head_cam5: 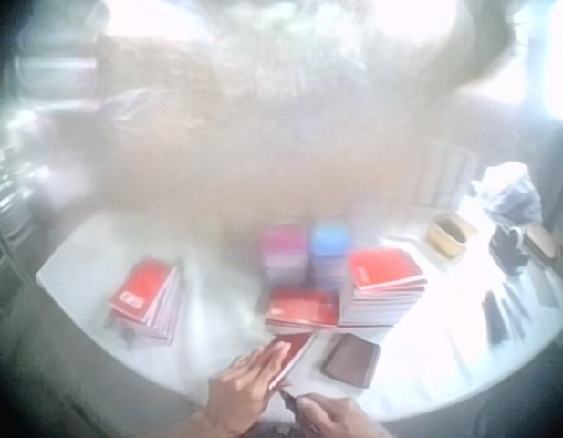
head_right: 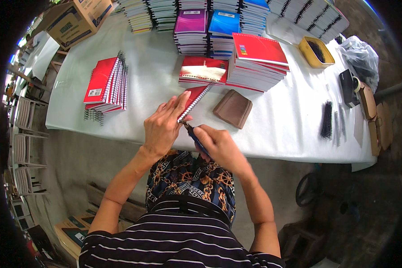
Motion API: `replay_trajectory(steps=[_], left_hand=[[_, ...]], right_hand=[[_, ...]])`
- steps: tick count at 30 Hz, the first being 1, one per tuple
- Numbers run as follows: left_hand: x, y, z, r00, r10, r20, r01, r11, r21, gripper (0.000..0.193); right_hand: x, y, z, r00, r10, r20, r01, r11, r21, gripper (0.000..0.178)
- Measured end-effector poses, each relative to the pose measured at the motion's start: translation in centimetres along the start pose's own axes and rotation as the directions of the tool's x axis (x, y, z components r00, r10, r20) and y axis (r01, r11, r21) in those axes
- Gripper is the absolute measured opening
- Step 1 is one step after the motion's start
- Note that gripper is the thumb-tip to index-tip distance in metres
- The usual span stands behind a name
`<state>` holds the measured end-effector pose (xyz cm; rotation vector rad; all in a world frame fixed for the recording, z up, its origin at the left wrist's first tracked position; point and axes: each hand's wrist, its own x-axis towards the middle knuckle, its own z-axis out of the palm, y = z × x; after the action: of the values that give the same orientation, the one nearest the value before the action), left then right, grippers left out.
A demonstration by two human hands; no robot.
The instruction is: The person repeatedly picks up a red notebook and a metal spiral binding, inserts the spiral into the notebook's holes, and places the assembled notebook on a growing stack. The person handles notebooks and spirals one at a time throughout the clip.
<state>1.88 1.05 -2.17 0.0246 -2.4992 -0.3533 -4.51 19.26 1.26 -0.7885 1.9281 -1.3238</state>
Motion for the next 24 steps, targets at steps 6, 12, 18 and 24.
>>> replay_trajectory(steps=[6,12,18,24], left_hand=[[1.3,-1.4,-3.8,0.993,0.043,-0.111,-0.028,0.990,0.140,0.059],[3.8,-9.4,-12.2,0.944,0.025,-0.330,0.113,0.913,0.393,0.056],[2.4,-16.4,-14.9,0.974,-0.116,-0.194,0.127,0.991,0.047,0.053],[3.9,-18.4,-16.3,0.997,0.077,-0.008,-0.042,0.446,-0.894,0.072]], right_hand=[[-0.3,-1.5,-2.4,0.986,-0.133,-0.098,0.111,0.971,-0.210,0.032],[-2.1,5.3,-12.5,0.762,-0.302,-0.572,-0.256,0.671,-0.696,0.028],[-0.2,6.2,-11.4,0.625,-0.537,-0.566,-0.161,0.622,-0.767,0.034],[11.2,-8.4,4.3,0.725,-0.610,-0.319,0.671,0.730,0.132,0.071]])
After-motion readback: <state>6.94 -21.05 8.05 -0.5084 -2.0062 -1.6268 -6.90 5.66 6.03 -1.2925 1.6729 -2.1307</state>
